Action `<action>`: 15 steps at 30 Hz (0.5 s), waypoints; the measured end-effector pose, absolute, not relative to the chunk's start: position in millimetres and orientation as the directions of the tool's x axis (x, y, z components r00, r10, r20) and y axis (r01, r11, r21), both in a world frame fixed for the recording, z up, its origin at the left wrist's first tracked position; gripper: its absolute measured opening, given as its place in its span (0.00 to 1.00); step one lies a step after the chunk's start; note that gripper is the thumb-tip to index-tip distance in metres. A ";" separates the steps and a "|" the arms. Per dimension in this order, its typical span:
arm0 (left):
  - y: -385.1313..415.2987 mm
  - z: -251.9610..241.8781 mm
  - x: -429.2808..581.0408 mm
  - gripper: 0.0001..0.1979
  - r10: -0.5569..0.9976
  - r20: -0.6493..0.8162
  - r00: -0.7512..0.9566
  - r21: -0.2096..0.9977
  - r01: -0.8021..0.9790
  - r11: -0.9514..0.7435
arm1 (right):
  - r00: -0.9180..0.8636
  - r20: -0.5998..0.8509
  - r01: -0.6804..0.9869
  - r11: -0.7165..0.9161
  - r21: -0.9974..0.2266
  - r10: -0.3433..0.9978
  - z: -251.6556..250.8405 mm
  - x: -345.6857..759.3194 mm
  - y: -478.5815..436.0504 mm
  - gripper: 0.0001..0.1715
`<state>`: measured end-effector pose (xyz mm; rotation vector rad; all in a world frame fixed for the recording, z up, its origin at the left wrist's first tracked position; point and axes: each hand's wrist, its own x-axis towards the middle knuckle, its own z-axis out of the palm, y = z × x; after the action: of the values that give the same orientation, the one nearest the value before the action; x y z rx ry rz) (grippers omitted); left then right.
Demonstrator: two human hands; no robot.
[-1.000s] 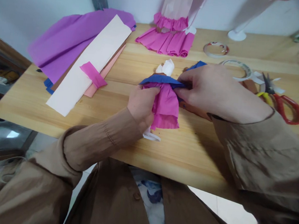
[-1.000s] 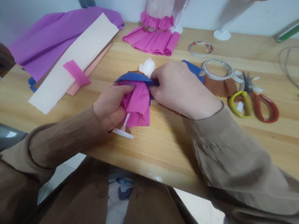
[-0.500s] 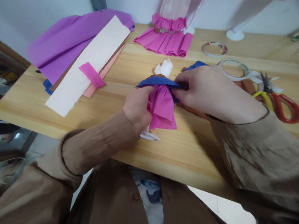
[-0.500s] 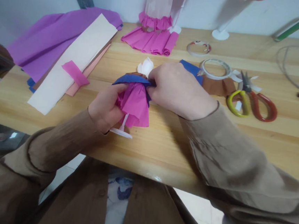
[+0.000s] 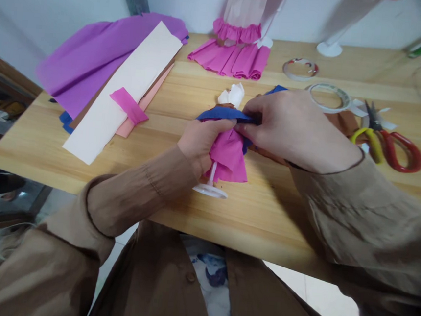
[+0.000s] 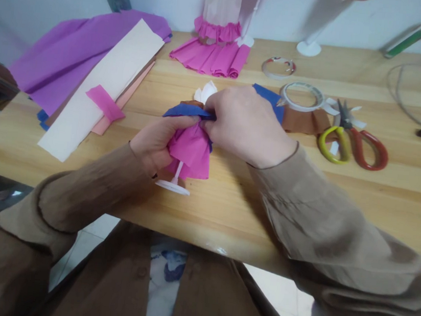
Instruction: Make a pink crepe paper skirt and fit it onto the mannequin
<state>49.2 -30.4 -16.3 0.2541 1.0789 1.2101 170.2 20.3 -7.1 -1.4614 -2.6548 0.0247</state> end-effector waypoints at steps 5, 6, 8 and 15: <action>-20.2 -26.8 50.3 0.13 0.862 -0.496 -0.103 0.723 -0.598 0.345 | -0.566 0.065 0.814 0.570 -0.115 0.822 -6.3 172.6 22.5 0.08; -19.5 -29.0 50.5 0.13 0.862 -0.491 -0.126 0.729 -0.602 0.327 | -0.569 0.070 0.808 0.573 -0.136 0.819 -6.7 173.4 23.1 0.08; -19.7 -31.8 51.0 0.13 0.857 -0.491 -0.158 0.738 -0.598 0.313 | -0.560 0.093 0.807 0.567 -0.166 0.824 -8.3 174.7 24.4 0.06; -25.9 -31.8 47.7 0.12 0.884 -0.455 -0.109 0.749 -0.584 0.313 | -0.531 0.171 0.782 0.557 -0.280 0.830 -8.8 176.3 27.4 0.09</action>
<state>47.7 -25.9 -31.8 0.3517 1.1021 1.2845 176.3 27.4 -8.8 -1.3345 -2.5111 0.2449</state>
